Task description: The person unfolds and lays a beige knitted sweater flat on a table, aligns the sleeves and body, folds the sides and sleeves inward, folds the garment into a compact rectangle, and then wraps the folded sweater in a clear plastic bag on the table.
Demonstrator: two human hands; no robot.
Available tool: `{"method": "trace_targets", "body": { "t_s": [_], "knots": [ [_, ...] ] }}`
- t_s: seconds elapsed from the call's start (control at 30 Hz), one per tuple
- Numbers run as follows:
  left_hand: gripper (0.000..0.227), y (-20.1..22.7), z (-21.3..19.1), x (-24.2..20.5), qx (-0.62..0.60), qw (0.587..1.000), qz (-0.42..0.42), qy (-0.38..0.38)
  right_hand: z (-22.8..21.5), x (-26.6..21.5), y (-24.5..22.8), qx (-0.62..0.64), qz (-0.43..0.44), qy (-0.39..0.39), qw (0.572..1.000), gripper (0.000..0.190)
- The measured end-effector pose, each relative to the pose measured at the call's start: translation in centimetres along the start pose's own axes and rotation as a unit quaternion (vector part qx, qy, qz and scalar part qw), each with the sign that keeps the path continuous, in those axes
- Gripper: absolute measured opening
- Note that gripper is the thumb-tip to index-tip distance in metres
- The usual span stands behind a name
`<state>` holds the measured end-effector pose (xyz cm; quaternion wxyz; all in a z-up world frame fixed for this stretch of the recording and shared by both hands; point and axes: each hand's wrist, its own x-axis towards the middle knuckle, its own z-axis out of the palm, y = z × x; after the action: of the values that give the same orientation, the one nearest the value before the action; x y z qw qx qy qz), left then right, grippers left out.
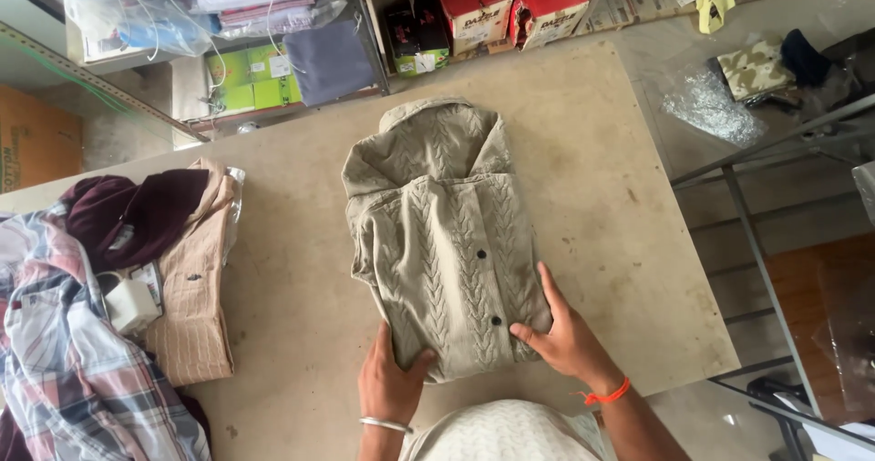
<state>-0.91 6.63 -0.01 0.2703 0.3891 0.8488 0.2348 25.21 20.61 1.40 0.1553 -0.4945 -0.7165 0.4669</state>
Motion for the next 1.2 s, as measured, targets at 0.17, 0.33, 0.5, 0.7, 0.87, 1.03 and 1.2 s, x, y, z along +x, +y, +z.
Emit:
{"method": "trace_targets", "body": {
  "t_s": [0.17, 0.33, 0.5, 0.7, 0.87, 1.03, 1.2],
  "knots": [
    [0.056, -1.7, -0.5, 0.2, -0.055, 0.995, 0.073, 0.050, -0.1, -1.3, -2.7, 0.042, -0.019, 0.014, 0.999, 0.096],
    [0.048, -4.5, -1.3, 1.3, -0.161, 0.987, 0.005, 0.006, 0.3, -1.9, -3.0, 0.097, -0.028, -0.001, 0.995, 0.093],
    [0.053, -3.4, -2.2, 1.0, -0.009, 0.999, 0.030, 0.003, 1.5, -2.9, -2.0, 0.124, -0.020, -0.054, 0.991, 0.094],
    [0.065, 6.2, -3.9, 1.4, 0.101, 0.949, 0.200, 0.222, 1.6, -2.3, -3.2, 0.080, 0.048, -0.061, 0.994, 0.089],
    [0.048, 3.7, -0.2, 4.9, 0.118, 0.950, 0.234, 0.173, 4.1, -1.3, 2.3, 0.228, -0.042, -0.002, 0.973, 0.078],
    [0.023, 2.8, -0.7, 5.5, 0.092, 0.954, 0.219, 0.185, 4.3, 0.3, 3.5, 0.421, 0.102, 0.078, 0.898, 0.055],
    [0.020, 3.6, -2.4, 5.1, 0.036, 0.958, 0.212, 0.189, 3.5, 1.1, -1.6, 0.372, 0.127, 0.011, 0.919, 0.059]
  ]
}}
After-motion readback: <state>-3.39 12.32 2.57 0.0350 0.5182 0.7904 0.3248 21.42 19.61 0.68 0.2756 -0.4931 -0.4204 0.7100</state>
